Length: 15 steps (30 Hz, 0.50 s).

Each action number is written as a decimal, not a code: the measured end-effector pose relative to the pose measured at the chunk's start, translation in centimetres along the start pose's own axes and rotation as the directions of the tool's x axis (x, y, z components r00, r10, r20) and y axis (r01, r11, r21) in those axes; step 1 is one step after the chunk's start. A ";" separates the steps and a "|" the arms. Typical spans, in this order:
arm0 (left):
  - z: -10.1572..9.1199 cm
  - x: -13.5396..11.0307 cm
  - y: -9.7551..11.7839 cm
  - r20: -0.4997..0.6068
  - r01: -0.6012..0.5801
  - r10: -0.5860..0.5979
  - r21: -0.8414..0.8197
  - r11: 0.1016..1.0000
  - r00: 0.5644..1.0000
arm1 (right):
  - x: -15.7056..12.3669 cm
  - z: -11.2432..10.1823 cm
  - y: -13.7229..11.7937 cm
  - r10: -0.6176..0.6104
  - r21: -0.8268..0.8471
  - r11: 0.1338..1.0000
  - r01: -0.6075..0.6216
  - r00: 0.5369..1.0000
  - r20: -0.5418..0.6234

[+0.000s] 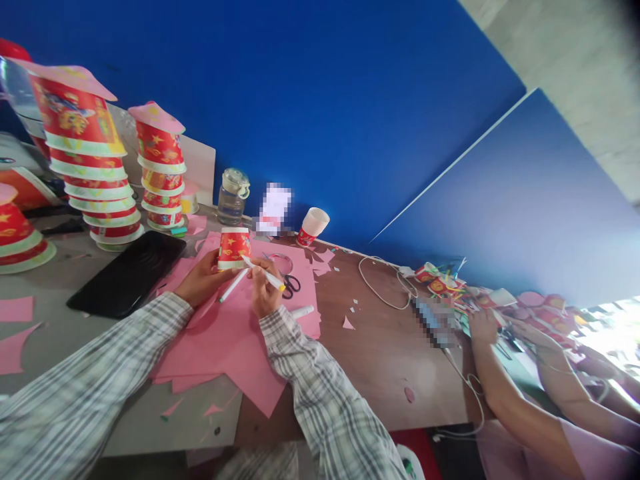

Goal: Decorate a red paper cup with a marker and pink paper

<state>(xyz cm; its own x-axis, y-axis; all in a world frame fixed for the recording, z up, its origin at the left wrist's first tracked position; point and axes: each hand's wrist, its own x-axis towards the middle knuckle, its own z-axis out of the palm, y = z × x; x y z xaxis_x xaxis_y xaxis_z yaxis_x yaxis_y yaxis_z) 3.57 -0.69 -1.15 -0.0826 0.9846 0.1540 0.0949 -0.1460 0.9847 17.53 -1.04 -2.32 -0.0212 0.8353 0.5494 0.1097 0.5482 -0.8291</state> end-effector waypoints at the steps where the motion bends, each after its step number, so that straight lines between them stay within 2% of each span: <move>1: 0.0 0.0 0.0 0.001 -0.002 0.002 0.001 1.000 1.000 | 0.0 0.0 0.0 0.002 -0.007 1.000 -0.002 1.000 0.001; 15: 0.0 0.0 0.0 -0.005 -0.003 0.003 0.013 1.000 1.000 | -0.1 0.0 0.1 0.003 0.019 1.000 -0.003 1.000 -0.007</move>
<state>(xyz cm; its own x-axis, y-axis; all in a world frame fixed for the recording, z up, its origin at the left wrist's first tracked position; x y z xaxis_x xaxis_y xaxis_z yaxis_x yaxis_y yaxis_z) 3.52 -0.70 -1.19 -0.0869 0.9837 0.1576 0.1084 -0.1479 0.9830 17.57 -1.05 -2.48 -0.0135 0.8368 0.5473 0.0911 0.5461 -0.8327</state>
